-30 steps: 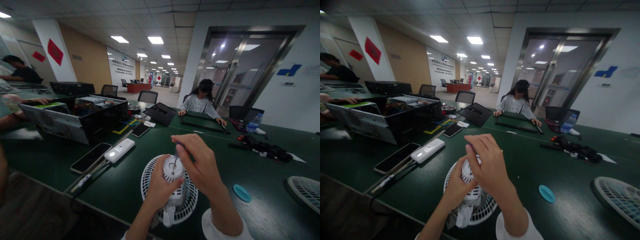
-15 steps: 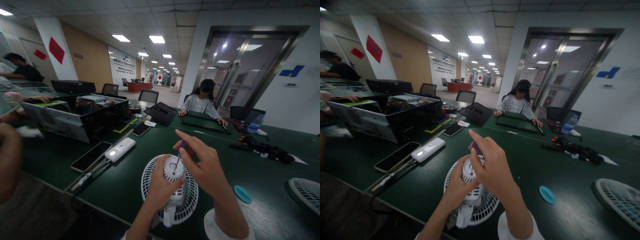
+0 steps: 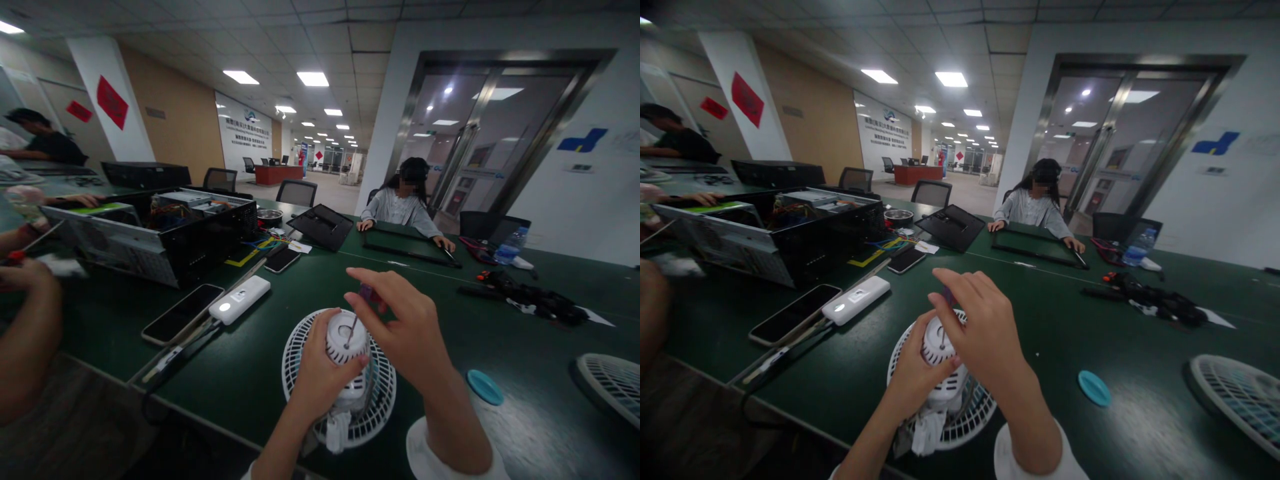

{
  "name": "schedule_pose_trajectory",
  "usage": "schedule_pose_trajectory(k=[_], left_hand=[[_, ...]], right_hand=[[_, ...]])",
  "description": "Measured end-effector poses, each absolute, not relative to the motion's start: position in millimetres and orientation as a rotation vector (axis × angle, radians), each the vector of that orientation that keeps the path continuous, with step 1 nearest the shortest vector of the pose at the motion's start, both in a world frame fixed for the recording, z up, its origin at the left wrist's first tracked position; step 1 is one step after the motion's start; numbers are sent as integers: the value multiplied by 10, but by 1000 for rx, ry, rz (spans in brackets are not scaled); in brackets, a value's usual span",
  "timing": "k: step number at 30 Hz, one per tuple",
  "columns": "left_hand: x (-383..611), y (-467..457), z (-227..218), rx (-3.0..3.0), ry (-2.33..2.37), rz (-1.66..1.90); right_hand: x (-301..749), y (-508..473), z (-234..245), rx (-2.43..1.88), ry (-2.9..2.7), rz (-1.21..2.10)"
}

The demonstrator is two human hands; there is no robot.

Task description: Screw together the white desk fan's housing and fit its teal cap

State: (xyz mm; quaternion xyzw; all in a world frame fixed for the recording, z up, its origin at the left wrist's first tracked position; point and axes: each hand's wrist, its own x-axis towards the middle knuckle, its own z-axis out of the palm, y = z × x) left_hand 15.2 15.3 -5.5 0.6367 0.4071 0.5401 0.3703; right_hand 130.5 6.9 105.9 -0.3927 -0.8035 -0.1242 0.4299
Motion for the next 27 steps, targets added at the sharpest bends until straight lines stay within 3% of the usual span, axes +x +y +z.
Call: schedule_pose_trajectory(k=[8, 14, 19, 24, 27], left_hand=[[149, 154, -57, 1656, 1053, 1363], [157, 154, -60, 1641, 1063, 1387], [147, 153, -59, 1646, 1050, 1364], [156, 168, -76, 1653, 1072, 1370], [158, 165, -72, 1651, 1076, 1356]], right_hand=[[1331, 55, 1066, -956, -2048, -115], [1320, 61, 1064, -1009, -2007, -278], [1355, 16, 1078, -948, -2060, -8], [1330, 55, 1050, -1013, -2025, -258], [1336, 68, 1049, -1040, -2044, -204]])
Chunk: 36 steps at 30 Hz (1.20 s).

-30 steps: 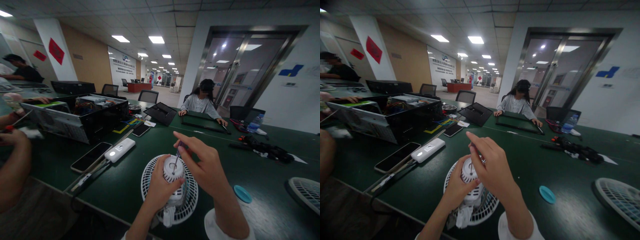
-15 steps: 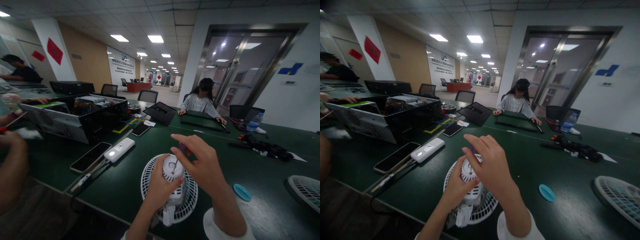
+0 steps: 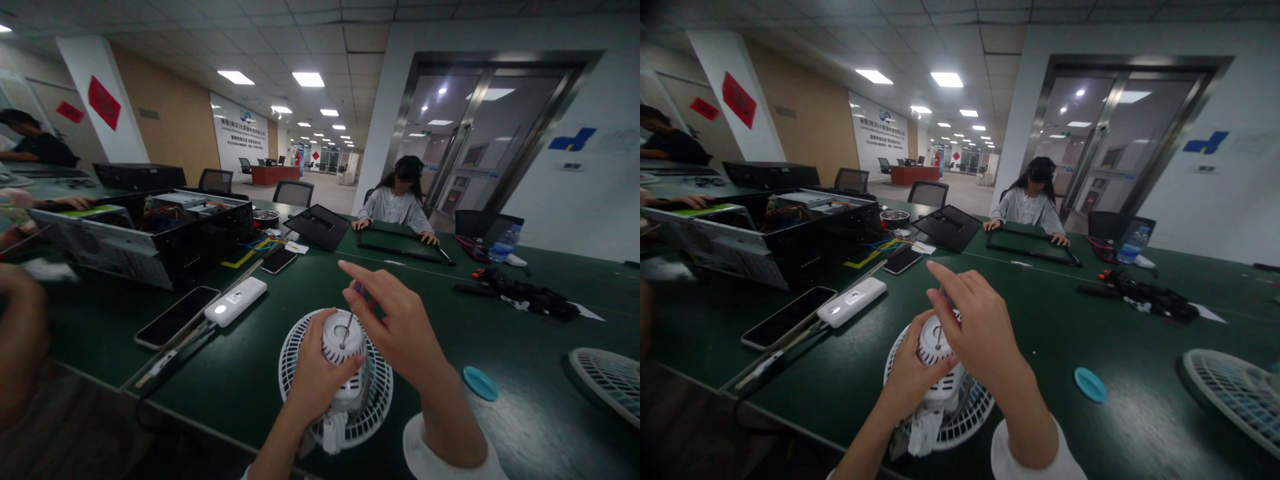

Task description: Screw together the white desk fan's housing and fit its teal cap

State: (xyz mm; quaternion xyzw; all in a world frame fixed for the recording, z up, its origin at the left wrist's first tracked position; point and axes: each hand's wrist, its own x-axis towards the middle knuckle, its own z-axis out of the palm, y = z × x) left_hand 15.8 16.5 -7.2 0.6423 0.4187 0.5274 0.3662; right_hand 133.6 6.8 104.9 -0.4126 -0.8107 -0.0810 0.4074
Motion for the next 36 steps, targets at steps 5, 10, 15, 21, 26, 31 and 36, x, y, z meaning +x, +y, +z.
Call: schedule_pose_trajectory(k=[5, 10, 15, 21, 26, 31, 36], left_hand=[[152, 158, -65, 1646, 1044, 1361], [152, 161, -79, 1649, 1077, 1352], [145, 163, -70, 1657, 1087, 1328], [156, 170, -70, 1664, 1067, 1344], [151, 163, -73, 1662, 1066, 1358], [147, 161, -68, 1662, 1073, 1337], [148, 157, -58, 1637, 1112, 1305]], right_hand=[[1354, 38, 1081, -958, -2098, -30], [1318, 80, 1039, -1064, -2002, -369], [1373, 57, 1062, -1066, -2079, -243], [1371, 29, 1071, -919, -2078, -245], [1335, 63, 1028, -1039, -1997, -465], [1363, 73, 1038, -1125, -2070, -288], [1384, 121, 1028, -1208, -2000, -309]])
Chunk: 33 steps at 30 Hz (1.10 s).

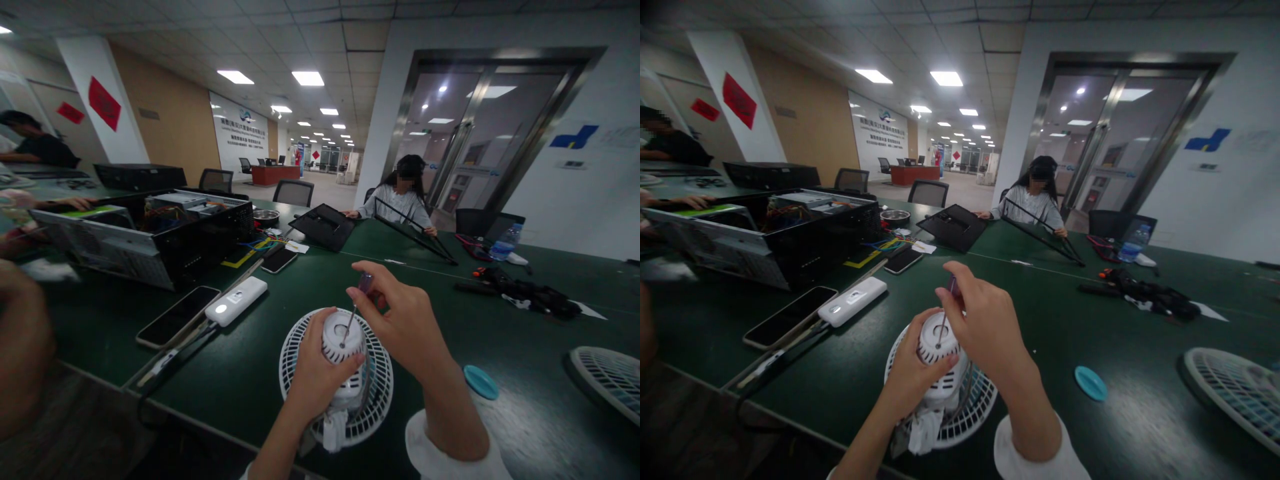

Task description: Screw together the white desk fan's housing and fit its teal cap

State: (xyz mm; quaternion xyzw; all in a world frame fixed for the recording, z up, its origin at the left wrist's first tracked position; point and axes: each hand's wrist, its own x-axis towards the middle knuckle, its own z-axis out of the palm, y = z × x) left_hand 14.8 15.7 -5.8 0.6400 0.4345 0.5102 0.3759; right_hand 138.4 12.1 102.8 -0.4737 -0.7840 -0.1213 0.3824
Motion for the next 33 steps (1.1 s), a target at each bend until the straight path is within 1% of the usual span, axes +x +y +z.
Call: schedule_pose_trajectory(k=[23, 25, 29, 33], left_hand=[[134, 150, -68, 1628, 1127, 1302], [130, 149, -73, 1635, 1110, 1316], [127, 149, -69, 1641, 1084, 1329], [129, 149, -54, 1627, 1106, 1313]], right_hand=[[1432, 135, 1037, -1273, -1874, -355], [1463, 166, 1026, -1232, -1811, -246], [1636, 455, 904, -1163, -1577, 152], [1930, 961, 534, -1424, -1609, 287]])
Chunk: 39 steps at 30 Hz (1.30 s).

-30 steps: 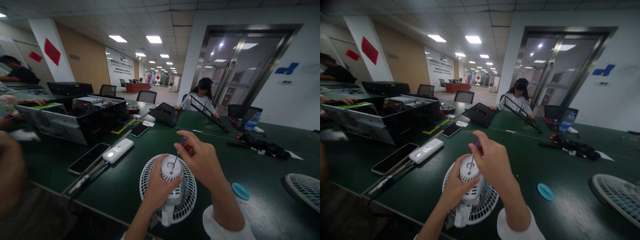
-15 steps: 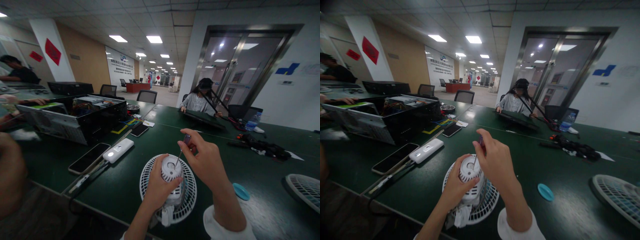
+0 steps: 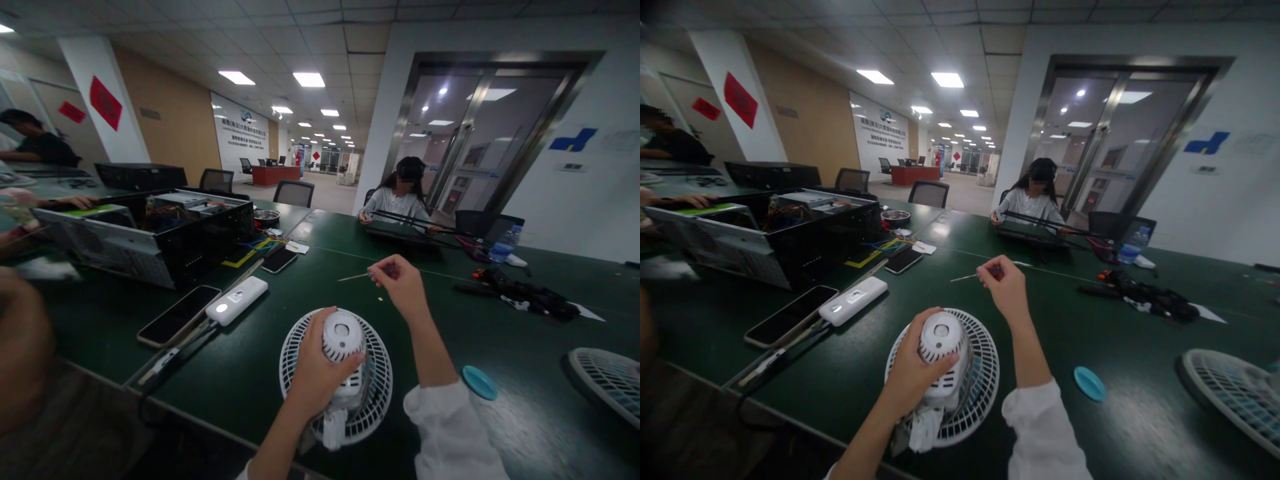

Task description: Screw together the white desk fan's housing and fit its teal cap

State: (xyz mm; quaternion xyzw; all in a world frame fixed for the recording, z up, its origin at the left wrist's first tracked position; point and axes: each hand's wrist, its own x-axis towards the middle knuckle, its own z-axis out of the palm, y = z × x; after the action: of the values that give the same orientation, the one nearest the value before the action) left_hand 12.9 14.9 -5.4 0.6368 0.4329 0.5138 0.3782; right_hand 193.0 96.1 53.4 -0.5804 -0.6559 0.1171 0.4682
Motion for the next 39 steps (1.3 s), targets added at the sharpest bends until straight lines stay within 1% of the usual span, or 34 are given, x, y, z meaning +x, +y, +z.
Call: schedule_pose_trajectory(k=[6, 8, 11, 15, 20, 23, 26, 30, 33, 36, 39], left_hand=[[137, 158, -59, 1631, 1111, 1299], [138, 158, -60, 1620, 1123, 1291], [135, 149, -45, 1610, 1117, 1308], [130, 128, -6, 1595, 1119, 1302], [131, 116, 14, 1546, 1132, 1225], [127, 118, 16, 1555, 1114, 1256], [121, 112, 28, 1560, 1106, 1257], [122, 112, 22, 1564, 1090, 1272], [126, 124, -8, 1585, 1079, 1310], [121, 132, -28, 1588, 1073, 1317], [114, 134, -29, 1588, 1067, 1306]], right_hand=[[2178, 1342, -238, -1826, -1762, 398], [2191, 1359, -396, -1903, -1810, 384], [2200, 1354, -485, -1996, -1852, 298], [2289, 1219, -409, -2113, -1887, 115], [2740, 641, -237, -2258, -1923, -73], [3134, 232, -244, -2498, -1794, -171], [3407, -34, -330, -2644, -1747, -179], [3480, -117, -431, -2619, -1809, -176], [3398, -68, -408, -2573, -1809, -198], [3228, 27, -236, -2492, -1816, -232], [2916, 150, 113, -2308, -1870, -304]])
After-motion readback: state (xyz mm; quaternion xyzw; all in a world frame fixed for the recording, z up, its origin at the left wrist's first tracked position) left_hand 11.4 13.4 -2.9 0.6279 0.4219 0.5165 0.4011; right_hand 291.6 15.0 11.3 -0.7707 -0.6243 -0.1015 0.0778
